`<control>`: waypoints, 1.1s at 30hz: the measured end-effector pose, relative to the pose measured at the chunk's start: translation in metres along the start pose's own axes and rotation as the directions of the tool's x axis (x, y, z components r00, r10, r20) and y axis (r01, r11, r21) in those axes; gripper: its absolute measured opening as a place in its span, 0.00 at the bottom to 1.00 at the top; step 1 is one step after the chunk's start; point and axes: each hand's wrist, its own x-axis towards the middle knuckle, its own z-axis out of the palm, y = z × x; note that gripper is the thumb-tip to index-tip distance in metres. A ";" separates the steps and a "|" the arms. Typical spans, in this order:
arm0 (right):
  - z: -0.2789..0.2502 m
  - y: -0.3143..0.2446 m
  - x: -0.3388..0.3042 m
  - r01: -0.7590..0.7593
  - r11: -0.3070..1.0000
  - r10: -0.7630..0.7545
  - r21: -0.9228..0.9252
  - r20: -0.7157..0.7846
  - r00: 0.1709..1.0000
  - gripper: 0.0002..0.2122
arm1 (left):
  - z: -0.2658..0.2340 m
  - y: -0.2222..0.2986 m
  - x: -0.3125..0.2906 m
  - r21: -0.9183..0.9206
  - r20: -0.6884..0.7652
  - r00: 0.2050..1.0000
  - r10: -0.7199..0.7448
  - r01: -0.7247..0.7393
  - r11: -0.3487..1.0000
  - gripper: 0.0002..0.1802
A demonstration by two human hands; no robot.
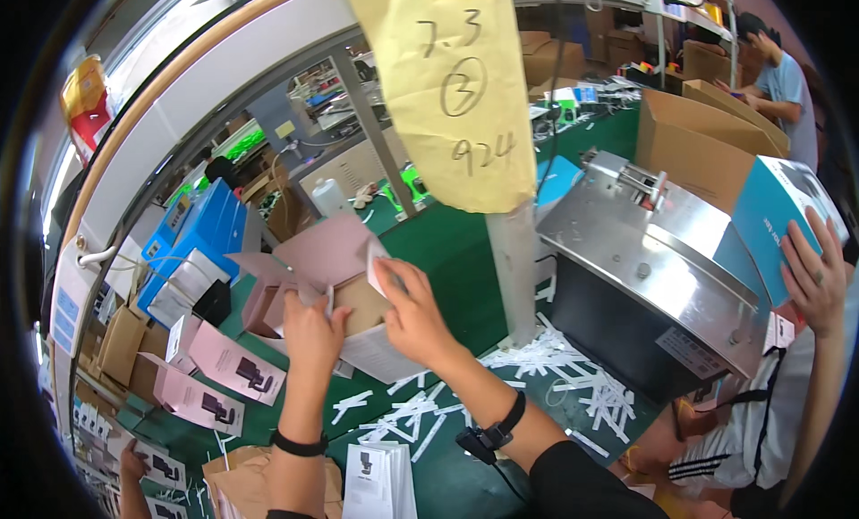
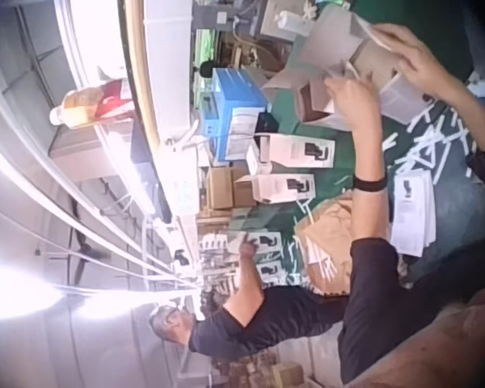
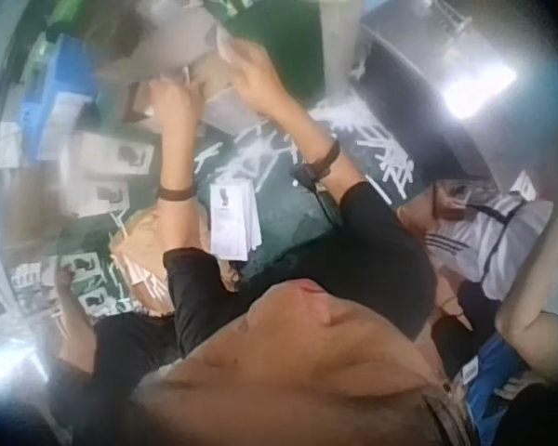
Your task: The recorder is assembling and packing product boxes on an electronics assembly line.
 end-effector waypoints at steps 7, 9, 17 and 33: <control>-0.009 0.006 0.009 0.247 0.967 -0.226 -0.056 0.246 0.942 0.31 | 0.055 -0.036 -0.030 -0.332 -0.353 0.870 0.344 -0.460 0.823 0.33; -0.014 0.015 0.012 0.336 0.939 -0.283 -0.074 0.388 0.877 0.30 | 0.057 -0.035 -0.032 -0.359 -0.373 0.858 0.352 -0.484 0.798 0.31; -0.038 0.031 0.038 0.079 0.979 -0.172 0.189 0.548 0.818 0.16 | 0.039 -0.041 -0.029 -0.405 -0.221 0.804 0.552 -0.591 0.698 0.40; -0.009 0.025 0.018 -0.186 0.871 0.112 0.454 0.185 0.976 0.49 | 0.106 -0.046 0.023 -0.909 -0.198 0.979 -0.043 -0.167 0.383 0.44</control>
